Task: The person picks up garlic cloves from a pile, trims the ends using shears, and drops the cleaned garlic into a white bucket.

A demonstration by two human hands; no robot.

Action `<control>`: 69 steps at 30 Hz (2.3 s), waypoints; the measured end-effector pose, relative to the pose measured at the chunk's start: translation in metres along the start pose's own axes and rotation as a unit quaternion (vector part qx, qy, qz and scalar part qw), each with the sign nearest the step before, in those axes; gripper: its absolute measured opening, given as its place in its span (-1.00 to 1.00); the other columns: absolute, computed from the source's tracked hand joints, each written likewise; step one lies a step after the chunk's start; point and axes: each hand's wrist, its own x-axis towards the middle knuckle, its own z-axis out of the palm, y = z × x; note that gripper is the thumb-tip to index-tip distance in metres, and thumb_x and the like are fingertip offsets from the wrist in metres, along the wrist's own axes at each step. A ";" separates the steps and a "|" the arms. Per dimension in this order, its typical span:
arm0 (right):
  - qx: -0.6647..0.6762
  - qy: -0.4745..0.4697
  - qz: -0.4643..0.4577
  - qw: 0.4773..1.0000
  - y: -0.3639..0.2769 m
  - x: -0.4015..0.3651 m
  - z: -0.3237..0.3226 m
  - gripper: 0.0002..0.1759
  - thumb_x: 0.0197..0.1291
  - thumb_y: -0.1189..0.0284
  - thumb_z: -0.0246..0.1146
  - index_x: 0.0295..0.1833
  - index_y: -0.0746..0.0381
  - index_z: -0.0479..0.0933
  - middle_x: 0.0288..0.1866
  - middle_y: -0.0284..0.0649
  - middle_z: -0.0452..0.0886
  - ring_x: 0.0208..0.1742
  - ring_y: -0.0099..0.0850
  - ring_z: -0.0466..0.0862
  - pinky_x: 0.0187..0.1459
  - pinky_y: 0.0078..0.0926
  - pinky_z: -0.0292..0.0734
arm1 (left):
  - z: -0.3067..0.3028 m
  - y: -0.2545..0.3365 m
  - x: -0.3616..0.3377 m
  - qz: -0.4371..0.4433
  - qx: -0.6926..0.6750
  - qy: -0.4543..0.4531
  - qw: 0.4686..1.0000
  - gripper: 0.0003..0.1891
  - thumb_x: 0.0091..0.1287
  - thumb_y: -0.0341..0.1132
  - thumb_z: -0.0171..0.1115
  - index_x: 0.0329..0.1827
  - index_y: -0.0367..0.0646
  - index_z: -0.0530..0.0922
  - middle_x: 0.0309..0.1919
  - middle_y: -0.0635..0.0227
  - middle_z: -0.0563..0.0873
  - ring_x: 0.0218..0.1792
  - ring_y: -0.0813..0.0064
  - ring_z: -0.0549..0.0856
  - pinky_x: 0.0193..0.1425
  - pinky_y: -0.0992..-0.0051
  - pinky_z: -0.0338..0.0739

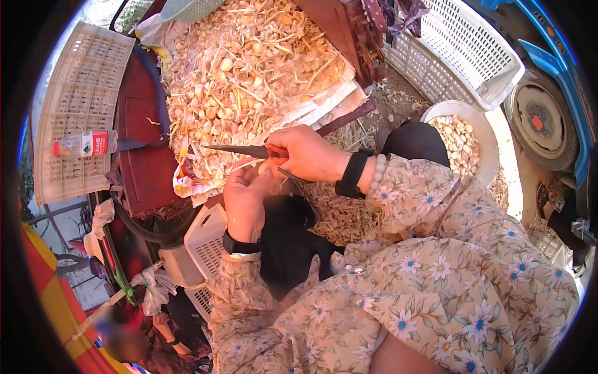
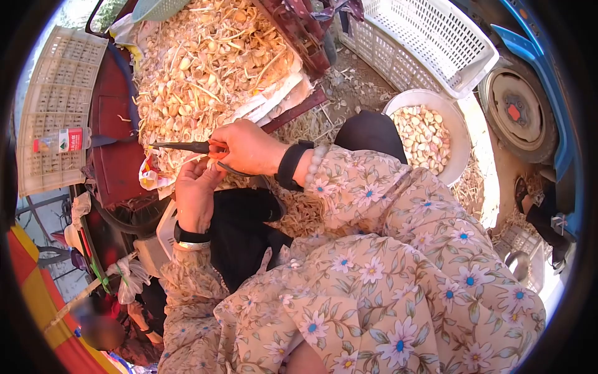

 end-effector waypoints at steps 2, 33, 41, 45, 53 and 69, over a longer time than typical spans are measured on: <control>-0.004 0.034 -0.035 0.999 0.004 -0.001 0.005 -0.84 -0.14 0.52 0.31 -0.44 0.33 0.47 -0.56 -0.14 0.53 -0.50 -0.37 0.55 -0.42 -0.47 0.43 | -0.006 -0.010 -0.001 0.026 0.008 0.029 0.999 -0.73 0.23 -0.58 0.14 -0.01 -0.26 0.42 -0.14 0.23 0.59 -0.14 0.44 0.63 -0.04 0.50 0.59; -0.063 -0.007 0.090 0.994 0.007 0.009 -0.017 -0.75 -0.03 0.38 0.34 -0.34 0.34 0.50 -0.56 -0.26 0.49 -0.46 -0.55 0.45 -0.34 -0.54 0.38 | -0.182 0.007 -0.080 0.078 0.553 0.241 0.794 -0.86 0.16 -0.47 0.23 -0.22 -0.27 0.59 -0.38 0.23 0.62 -0.55 0.50 0.65 -0.53 0.55 0.50; -0.038 0.031 0.078 0.996 0.022 0.012 -0.018 -0.67 -0.14 0.25 0.31 -0.39 0.31 0.49 -0.51 -0.06 0.54 -0.42 -0.16 0.57 -0.35 -0.35 0.43 | -0.112 0.037 0.136 0.194 0.569 0.169 0.781 -0.81 0.11 -0.38 0.26 -0.22 -0.24 0.64 -0.34 0.11 0.68 -0.33 0.26 0.68 -0.23 0.40 0.53; -0.062 0.015 0.079 0.995 0.013 0.014 -0.021 -0.66 -0.16 0.24 0.31 -0.38 0.30 0.50 -0.51 -0.05 0.54 -0.41 -0.14 0.57 -0.35 -0.33 0.43 | -0.101 0.032 0.158 0.213 0.664 0.125 0.706 -0.80 0.09 -0.32 0.26 -0.27 -0.22 0.65 -0.34 0.00 0.65 -0.32 0.06 0.64 -0.22 0.30 0.51; -0.079 -0.001 0.086 0.993 -0.003 0.010 -0.024 -0.67 -0.14 0.26 0.32 -0.36 0.31 0.51 -0.45 -0.03 0.58 -0.37 -0.11 0.58 -0.32 -0.32 0.44 | -0.073 0.042 0.088 0.152 0.177 0.156 0.960 -0.72 0.17 -0.54 0.17 -0.03 -0.30 0.51 -0.25 0.23 0.64 -0.25 0.47 0.66 -0.21 0.57 0.58; -0.267 0.047 -0.050 0.961 0.000 -0.003 -0.008 -0.63 -0.06 0.18 0.28 -0.28 0.27 0.52 -0.33 -0.11 0.56 -0.24 -0.15 0.59 -0.22 -0.25 0.50 | -0.010 0.028 0.009 0.172 -0.067 0.094 0.978 -0.75 0.23 -0.60 0.12 -0.04 -0.23 0.40 -0.11 0.29 0.54 -0.08 0.43 0.58 0.09 0.40 0.54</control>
